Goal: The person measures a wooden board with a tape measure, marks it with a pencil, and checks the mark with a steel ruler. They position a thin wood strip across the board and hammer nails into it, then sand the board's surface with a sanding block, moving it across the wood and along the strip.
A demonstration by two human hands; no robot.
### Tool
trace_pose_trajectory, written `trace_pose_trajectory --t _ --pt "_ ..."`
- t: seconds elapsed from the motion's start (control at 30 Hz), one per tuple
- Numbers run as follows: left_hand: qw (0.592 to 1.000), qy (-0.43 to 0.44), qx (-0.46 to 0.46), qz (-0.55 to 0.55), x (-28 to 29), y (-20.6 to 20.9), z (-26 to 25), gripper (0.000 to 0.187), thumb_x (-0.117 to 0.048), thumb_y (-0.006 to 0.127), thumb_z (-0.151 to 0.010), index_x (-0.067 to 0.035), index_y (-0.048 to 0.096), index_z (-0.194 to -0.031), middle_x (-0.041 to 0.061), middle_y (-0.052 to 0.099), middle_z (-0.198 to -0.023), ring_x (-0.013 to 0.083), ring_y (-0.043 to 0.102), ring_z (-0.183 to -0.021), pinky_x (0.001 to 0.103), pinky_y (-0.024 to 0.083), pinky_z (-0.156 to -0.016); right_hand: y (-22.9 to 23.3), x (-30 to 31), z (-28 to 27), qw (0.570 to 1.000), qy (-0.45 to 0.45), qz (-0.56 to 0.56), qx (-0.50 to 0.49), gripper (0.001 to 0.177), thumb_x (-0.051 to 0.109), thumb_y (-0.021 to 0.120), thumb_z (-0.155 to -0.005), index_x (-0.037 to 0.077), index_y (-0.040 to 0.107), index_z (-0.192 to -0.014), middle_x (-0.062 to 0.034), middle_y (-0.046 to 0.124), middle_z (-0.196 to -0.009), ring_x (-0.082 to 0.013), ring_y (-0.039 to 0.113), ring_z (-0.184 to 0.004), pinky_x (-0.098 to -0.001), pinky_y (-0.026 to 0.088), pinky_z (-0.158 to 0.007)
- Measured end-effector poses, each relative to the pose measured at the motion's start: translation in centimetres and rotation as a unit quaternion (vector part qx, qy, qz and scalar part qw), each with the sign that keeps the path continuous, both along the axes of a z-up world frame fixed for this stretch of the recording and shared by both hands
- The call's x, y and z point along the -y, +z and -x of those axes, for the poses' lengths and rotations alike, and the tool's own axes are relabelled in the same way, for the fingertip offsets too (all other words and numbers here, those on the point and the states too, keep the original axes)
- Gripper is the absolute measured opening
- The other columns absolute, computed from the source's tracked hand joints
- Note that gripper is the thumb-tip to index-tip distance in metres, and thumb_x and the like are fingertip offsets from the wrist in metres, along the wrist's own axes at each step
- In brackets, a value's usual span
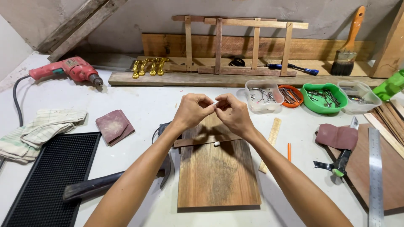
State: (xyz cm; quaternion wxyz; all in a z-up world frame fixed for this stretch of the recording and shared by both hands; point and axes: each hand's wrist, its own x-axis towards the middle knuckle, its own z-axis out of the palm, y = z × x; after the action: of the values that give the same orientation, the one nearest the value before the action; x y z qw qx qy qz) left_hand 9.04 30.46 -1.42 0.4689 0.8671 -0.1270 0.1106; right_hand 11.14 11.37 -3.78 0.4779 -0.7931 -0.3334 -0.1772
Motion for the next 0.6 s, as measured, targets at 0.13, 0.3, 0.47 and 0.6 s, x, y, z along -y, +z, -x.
trace_pose_trajectory --t 0.13,0.3,0.47,0.6 --pt "1.0 0.01 -0.019 -0.007 -0.2 -0.7 -1.4 0.018 -0.02 0.076 -0.084 -0.006 0.082 -0.094 0.009 0.081 -0.085 0.0148 0.077 -0.076 0.03 0.063 -0.072 -1.0 -0.5 -1.7 1.0 0.009 0.014 -0.005 0.026 0.005 0.071 -0.089 0.001 0.068 -0.116 -0.0097 0.078 -0.095 -0.0146 0.076 -0.086 -0.0273 0.062 -0.076" --pt "0.99 0.03 -0.135 0.037 0.1 -0.6 -2.0 0.024 -0.027 0.073 -0.089 -0.007 0.082 -0.098 0.011 0.079 -0.08 0.0178 0.075 -0.068 0.034 0.061 -0.063 -2.2 -0.7 -3.5 0.999 0.012 0.046 -0.025 0.019 0.007 0.074 -0.087 -0.001 0.073 -0.105 -0.009 0.079 -0.091 -0.0133 0.073 -0.078 -0.0275 0.059 -0.07" --pt "0.995 0.027 -0.1 0.008 -0.5 -4.5 -5.1 0.024 -0.025 0.077 -0.084 -0.003 0.082 -0.093 0.012 0.079 -0.078 0.0165 0.076 -0.069 0.032 0.06 -0.067 -3.7 -0.3 -5.0 0.99 -0.011 0.054 -0.13 0.016 0.013 0.074 -0.09 0.0 0.078 -0.099 -0.0072 0.078 -0.083 -0.0088 0.069 -0.071 -0.026 0.057 -0.065" --pt "0.992 0.027 -0.119 -0.023 -0.4 -4.7 -6.2 0.022 -0.025 0.08 -0.082 -0.005 0.083 -0.091 0.014 0.078 -0.078 0.019 0.076 -0.07 0.034 0.059 -0.068 -4.0 -0.3 -5.3 0.988 -0.028 0.053 -0.145 0.015 0.013 0.075 -0.089 0.001 0.08 -0.097 -0.007 0.079 -0.082 -0.0079 0.068 -0.072 -0.025 0.056 -0.065"
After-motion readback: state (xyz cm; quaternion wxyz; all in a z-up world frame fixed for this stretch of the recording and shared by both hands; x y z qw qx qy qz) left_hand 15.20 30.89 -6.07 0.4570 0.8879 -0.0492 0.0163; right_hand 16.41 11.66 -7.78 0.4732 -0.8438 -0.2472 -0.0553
